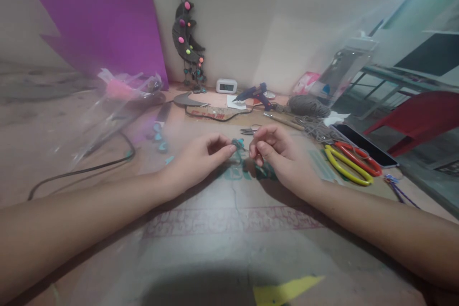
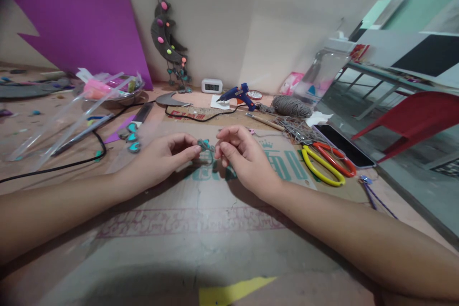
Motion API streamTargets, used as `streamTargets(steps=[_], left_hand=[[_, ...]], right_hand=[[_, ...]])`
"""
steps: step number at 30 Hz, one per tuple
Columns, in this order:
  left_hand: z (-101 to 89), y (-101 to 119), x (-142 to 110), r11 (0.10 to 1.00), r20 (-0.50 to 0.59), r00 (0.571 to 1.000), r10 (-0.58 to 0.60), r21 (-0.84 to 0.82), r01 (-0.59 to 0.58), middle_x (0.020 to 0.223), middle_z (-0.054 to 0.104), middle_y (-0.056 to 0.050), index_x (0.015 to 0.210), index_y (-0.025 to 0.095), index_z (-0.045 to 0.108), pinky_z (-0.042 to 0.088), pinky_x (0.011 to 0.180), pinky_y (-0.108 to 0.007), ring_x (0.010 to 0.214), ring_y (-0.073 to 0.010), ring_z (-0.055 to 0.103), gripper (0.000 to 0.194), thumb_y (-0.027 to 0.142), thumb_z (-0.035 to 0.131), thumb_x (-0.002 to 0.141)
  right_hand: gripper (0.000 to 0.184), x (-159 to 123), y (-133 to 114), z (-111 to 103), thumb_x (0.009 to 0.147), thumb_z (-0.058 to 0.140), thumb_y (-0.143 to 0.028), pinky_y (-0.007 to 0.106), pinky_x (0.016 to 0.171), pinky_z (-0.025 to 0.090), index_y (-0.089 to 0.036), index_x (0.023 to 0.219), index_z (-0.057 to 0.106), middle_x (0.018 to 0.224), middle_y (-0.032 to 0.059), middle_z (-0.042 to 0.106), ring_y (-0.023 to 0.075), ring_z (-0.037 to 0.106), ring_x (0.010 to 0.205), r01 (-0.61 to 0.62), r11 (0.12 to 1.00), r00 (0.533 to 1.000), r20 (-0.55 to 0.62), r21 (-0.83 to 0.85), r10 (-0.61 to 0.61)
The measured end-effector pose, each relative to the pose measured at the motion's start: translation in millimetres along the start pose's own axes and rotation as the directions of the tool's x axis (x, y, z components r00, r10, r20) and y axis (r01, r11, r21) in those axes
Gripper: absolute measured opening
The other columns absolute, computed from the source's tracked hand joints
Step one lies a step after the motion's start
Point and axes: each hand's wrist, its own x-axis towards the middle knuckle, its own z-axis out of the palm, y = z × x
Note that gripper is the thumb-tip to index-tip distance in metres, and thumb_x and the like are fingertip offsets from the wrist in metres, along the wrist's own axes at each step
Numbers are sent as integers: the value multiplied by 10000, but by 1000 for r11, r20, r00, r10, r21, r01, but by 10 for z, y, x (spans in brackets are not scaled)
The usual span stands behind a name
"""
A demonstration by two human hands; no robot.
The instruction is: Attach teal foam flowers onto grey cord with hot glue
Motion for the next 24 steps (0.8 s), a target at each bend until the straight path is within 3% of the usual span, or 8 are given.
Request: streamTargets(steps=[16, 24], left_hand=[[5, -2, -3, 1000, -15, 1000, 0, -23, 0, 804, 638, 5, 849, 180, 618, 424, 678, -264, 732, -148, 564, 241, 406, 557, 908], [6, 6, 5, 1000, -6, 1000, -13, -25, 13, 790, 609, 10, 832, 177, 597, 411, 690, -266, 731, -143, 541, 236, 395, 556, 911]], right_hand=[[102, 1, 47, -27, 908, 499, -157, 263, 616, 440, -230, 969, 534, 770, -28, 516, 109, 515, 659, 44, 989, 999, 5, -144, -44], [160, -7, 127, -38, 871, 541, -103, 295, 749, 430, -229, 968, 545, 866, -12, 503, 131, 536, 817, 147, 939, 986, -24, -311, -162]])
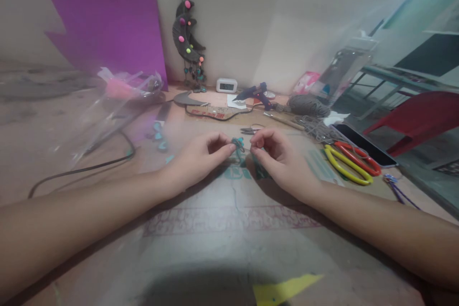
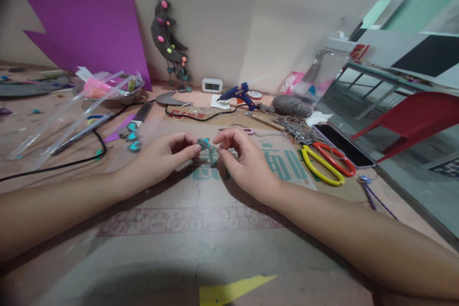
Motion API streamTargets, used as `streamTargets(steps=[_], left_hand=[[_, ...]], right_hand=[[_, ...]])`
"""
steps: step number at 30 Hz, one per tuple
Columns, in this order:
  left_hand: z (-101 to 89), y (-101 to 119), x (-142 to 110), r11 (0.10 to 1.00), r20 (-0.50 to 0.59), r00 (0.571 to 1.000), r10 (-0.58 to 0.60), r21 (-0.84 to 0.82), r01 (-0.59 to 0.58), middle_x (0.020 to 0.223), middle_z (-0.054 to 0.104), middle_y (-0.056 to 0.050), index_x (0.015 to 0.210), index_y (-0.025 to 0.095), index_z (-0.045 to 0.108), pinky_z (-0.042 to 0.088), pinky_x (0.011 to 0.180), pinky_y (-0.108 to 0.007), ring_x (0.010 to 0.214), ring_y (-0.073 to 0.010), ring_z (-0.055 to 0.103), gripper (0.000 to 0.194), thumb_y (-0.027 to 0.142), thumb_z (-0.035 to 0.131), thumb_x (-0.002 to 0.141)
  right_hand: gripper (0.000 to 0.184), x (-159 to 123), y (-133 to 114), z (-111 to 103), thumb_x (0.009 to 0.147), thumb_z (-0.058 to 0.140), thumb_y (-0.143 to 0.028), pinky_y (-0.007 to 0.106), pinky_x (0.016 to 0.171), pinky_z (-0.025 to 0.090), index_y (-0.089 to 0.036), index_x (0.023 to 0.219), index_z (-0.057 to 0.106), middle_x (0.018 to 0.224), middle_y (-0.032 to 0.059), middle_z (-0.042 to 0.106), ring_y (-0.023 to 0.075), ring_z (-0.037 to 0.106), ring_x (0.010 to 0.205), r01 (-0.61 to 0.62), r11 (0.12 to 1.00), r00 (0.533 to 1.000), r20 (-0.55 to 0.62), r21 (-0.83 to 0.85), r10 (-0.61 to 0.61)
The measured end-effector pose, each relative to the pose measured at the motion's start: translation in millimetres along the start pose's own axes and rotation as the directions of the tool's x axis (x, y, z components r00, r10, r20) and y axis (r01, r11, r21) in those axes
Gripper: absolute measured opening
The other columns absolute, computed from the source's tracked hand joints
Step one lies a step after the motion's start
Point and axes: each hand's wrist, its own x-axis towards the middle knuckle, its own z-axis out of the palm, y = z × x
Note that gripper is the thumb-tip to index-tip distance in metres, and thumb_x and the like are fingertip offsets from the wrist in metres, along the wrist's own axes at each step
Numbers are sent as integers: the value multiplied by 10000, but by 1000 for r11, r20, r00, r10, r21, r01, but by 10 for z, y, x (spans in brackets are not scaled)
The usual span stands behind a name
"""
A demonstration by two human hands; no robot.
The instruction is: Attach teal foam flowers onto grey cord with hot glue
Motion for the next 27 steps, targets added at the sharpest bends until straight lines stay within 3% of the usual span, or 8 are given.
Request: streamTargets(steps=[7, 20, 27], left_hand=[[-5, 16, -4, 1000, -4, 1000, -2, -10, 2, 798, 626, 5, 830, 179, 596, 418, 682, -264, 735, -146, 556, 225, 386, 557, 910], [-3, 28, 4, 1000, -6, 1000, 11, -15, -11, 816, 660, -10, 833, 179, 620, 447, 700, -277, 753, -162, 586, 226, 387, 558, 899], [-4, 8, 6, 1000, 1, 1000, 15, -16, -15, 837, 661, -15, 851, 174, 616, 453, 719, -275, 778, -163, 593, 224, 385, 560, 904]], right_hand=[[147, -5, -52, -21, 876, 499, -94, 306, 743, 435, -231, 915, 538, 850, 0, 474, 145, 514, 795, 12, 996, 1000, 10, -92, -11], [123, 8, -51, -4, 893, 558, -139, 336, 840, 464, -235, 969, 567, 978, 19, 596, 153, 583, 889, -19, 1000, 996, 84, -16, 20], [131, 12, -31, 1, 868, 540, -108, 329, 823, 447, -227, 922, 552, 896, 11, 541, 157, 560, 868, 48, 994, 998, 51, -102, -43]])
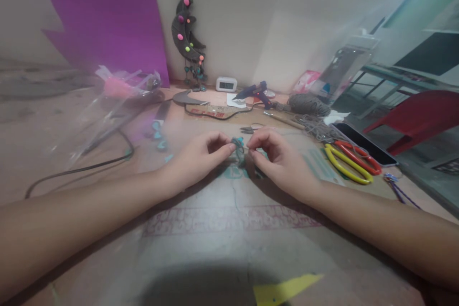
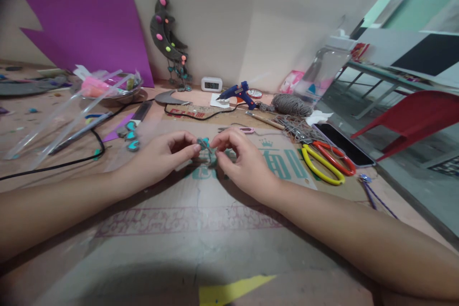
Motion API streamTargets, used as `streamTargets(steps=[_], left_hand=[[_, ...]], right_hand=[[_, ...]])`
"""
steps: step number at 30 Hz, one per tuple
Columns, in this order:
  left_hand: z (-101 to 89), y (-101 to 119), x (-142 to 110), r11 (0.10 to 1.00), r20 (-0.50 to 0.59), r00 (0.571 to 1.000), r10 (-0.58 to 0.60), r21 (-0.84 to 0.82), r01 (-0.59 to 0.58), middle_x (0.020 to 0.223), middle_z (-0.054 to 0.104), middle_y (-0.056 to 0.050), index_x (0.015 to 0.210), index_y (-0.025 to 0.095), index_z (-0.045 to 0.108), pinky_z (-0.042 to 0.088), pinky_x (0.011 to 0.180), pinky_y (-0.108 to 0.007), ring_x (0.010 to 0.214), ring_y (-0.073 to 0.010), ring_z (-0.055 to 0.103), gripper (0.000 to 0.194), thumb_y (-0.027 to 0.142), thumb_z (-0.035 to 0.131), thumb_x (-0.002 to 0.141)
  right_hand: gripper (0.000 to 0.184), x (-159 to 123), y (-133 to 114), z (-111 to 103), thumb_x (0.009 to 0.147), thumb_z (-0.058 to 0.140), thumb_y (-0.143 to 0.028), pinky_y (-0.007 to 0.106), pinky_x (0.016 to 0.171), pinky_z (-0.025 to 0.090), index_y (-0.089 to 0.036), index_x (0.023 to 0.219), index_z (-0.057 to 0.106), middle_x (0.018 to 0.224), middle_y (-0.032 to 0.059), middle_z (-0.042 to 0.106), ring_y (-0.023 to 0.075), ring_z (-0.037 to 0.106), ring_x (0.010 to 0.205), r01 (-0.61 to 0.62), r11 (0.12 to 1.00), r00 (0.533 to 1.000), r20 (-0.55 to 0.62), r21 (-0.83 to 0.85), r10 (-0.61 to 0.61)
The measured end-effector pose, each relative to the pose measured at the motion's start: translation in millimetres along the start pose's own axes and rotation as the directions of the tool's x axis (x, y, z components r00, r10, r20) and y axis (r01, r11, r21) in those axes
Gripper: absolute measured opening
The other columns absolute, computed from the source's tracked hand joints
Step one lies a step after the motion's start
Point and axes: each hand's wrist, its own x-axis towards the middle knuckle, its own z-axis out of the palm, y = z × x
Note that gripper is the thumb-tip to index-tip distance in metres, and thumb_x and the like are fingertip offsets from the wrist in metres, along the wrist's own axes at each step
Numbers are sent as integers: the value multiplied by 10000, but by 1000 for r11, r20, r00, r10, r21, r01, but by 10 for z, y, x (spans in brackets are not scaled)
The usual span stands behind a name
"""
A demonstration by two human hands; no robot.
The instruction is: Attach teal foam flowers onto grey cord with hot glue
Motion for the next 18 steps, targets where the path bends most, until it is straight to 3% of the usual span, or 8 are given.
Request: streamTargets(steps=[11, 18], left_hand=[[-2, -5, -3, 1000, 12, 1000, 2, 31, -2, 809, 627, -7, 841, 174, 596, 443, 707, -273, 753, -159, 567, 258, 415, 534, 911], [0, -1, -16, 1000, 15, 1000, -14, 4, 14, 829, 647, -19, 853, 174, 610, 445, 713, -285, 769, -169, 577, 250, 409, 544, 908]], right_hand=[[179, 0, -81, -38, 814, 492, -48, 315, 743, 417, -225, 789, 491, 815, 3, 490, 155, 506, 787, 18, 995, 1000, 2, -98, -18], [55, -7, -85, -4, 920, 523, -233, 255, 501, 386, -231, 972, 541, 656, -54, 521, 101, 489, 516, -207, 956, 978, 47, 209, 202]])
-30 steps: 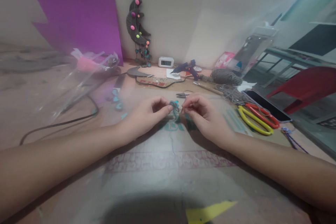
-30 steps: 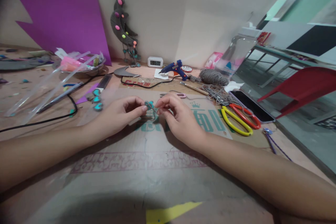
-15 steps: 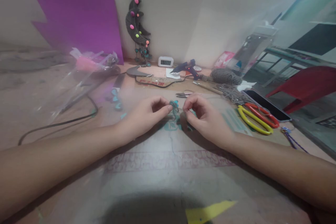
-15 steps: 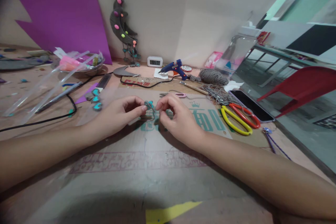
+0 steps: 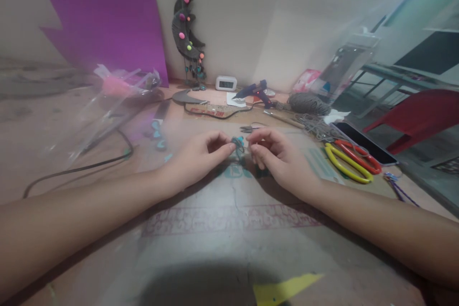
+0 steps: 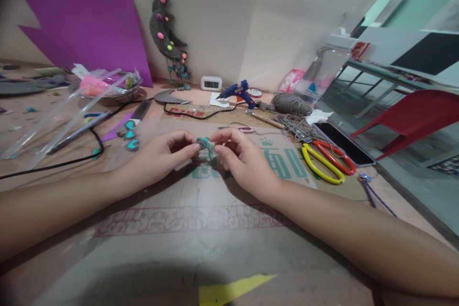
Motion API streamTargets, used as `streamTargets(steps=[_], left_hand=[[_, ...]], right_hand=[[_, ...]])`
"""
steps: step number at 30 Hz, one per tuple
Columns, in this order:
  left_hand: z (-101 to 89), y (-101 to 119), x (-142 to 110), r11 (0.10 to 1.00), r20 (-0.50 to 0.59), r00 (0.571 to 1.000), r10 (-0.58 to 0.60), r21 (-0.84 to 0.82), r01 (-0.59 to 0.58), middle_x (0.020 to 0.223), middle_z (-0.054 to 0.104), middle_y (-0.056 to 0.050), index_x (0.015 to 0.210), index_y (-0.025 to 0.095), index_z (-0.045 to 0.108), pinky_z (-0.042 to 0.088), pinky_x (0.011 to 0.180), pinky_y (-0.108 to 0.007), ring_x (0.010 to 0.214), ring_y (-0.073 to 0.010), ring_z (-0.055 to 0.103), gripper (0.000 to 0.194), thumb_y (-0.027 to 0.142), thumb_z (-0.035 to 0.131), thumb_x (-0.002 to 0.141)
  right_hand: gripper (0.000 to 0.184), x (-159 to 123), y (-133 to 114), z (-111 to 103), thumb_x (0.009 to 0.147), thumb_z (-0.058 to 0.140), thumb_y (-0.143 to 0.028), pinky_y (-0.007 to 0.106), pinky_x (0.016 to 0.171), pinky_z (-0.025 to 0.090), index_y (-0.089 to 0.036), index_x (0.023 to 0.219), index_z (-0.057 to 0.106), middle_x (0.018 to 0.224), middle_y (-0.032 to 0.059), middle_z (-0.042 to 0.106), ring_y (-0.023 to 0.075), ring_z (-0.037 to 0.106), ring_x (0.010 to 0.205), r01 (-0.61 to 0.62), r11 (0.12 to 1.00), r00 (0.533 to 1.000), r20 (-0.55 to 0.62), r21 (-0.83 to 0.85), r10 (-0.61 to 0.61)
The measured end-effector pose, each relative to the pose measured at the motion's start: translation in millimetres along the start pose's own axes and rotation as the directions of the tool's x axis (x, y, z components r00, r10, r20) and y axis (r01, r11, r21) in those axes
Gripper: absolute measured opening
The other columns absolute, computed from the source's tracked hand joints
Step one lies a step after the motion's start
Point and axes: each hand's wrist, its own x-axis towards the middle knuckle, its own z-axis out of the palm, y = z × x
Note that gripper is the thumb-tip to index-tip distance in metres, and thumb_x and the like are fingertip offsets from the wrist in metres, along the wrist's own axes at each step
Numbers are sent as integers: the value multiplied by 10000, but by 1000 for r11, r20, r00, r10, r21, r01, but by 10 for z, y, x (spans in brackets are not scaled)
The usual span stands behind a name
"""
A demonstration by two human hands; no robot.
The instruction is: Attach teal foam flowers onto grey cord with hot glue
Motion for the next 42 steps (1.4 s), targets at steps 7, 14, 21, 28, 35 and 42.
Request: streamTargets(steps=[7, 14, 21, 28, 35, 42], left_hand=[[3, 26, -5, 999, -5, 1000, 17, 35, -17, 803, 637, -9, 821, 173, 595, 451, 701, -270, 742, -158, 572, 252, 408, 552, 902], [3, 22, -3, 999, -4, 1000, 22, 38, -22, 799, 638, -6, 823, 169, 601, 454, 720, -270, 757, -159, 584, 248, 395, 550, 909], [-5, 33, -2, 999, 10, 1000, 25, 41, -26, 811, 651, -7, 845, 168, 617, 452, 719, -268, 767, -160, 592, 256, 404, 547, 915], [-5, 15, -2, 999, 17, 1000, 20, 34, -20, 828, 656, -12, 865, 168, 624, 445, 727, -279, 779, -166, 588, 258, 409, 548, 917], [-4, 0, -9, 999, 32, 999, 28, 22, -28, 831, 650, -6, 870, 172, 621, 435, 724, -280, 793, -168, 584, 261, 413, 539, 926], [-10, 18, -25, 997, 29, 998, 52, 55, -53, 818, 648, 9, 869, 175, 630, 424, 713, -266, 779, -151, 579, 232, 388, 556, 924]], right_hand=[[349, 38, -26, -29, 949, 490, -528, 265, 507, 459, -227, 784, 555, 532, -53, 506, 121, 561, 489, -131, 983, 987, 110, 127, 117], [465, 41, 35, -34, 921, 503, -602, 242, 485, 467, -190, 713, 564, 527, -43, 511, 94, 487, 466, -164, 957, 980, 148, 237, 132], [349, 37, 12, -15, 918, 571, -518, 243, 514, 453, -188, 803, 555, 560, -57, 516, 89, 482, 492, -191, 936, 967, 219, 297, 128], [140, 53, 42, -11, 927, 574, -316, 241, 554, 427, -212, 882, 492, 681, -54, 529, 86, 490, 563, -112, 950, 986, 148, 292, 70], [156, 8, 16, -2, 934, 536, -301, 266, 609, 457, -228, 1071, 519, 777, -29, 490, 116, 508, 665, -21, 994, 998, 57, 111, 15], [182, 24, 3, 1, 927, 546, -352, 263, 644, 436, -188, 931, 625, 833, 15, 591, 129, 536, 724, -44, 995, 994, 98, -90, 53]])
